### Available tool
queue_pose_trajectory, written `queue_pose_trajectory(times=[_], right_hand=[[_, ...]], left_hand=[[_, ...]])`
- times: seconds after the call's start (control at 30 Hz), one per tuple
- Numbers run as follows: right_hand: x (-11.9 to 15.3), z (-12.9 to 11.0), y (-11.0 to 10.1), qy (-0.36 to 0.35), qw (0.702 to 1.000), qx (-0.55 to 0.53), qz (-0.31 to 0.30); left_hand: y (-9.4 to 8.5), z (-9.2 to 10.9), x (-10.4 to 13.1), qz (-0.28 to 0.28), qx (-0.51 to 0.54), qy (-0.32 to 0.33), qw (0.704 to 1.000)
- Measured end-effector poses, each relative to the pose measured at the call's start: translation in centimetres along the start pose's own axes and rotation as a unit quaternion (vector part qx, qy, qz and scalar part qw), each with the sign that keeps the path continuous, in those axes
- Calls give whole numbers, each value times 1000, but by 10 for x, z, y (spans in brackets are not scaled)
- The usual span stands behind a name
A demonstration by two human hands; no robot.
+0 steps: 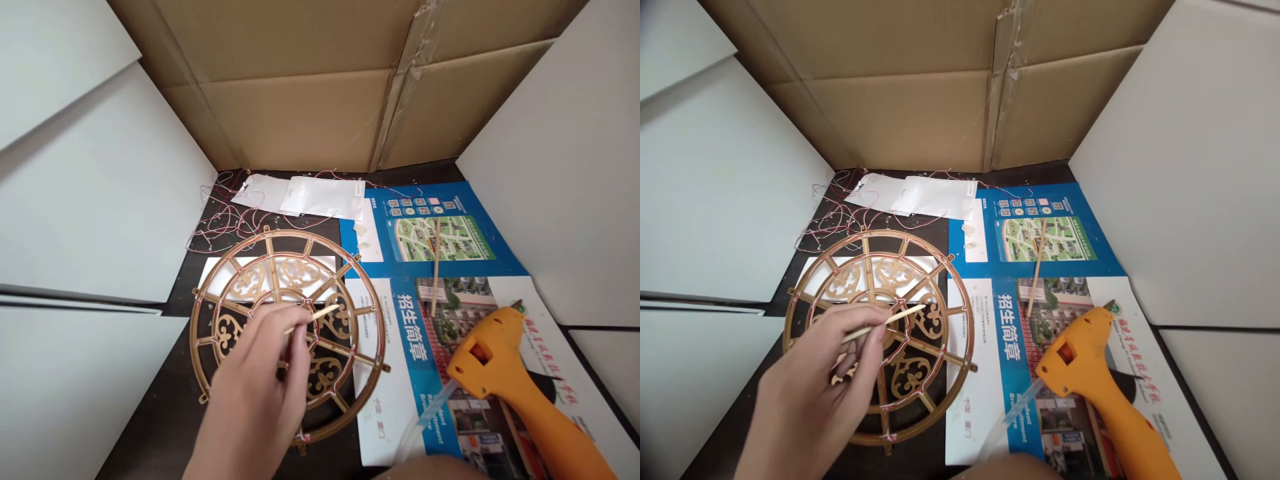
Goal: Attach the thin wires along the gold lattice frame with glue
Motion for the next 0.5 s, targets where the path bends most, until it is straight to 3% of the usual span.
queue_pose_trajectory(times=[0.1, 0.5], right_hand=[[-2, -2, 2, -57, 998, -12, 34], [-15, -11, -2, -139, 990, -13, 26]], left_hand=[[8, 0, 1, -16, -65, 74, 995], [16, 3, -3, -24, -39, 60, 997]])
Point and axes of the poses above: each hand's wrist, its own x-axis away from the middle knuckle, its own y-axis out of the palm, z = x × y, the point moved 1 cm from there along -x, towards the middle knuckle, and after that the axes turned 13 degrees about z, right-handed, at the moved point
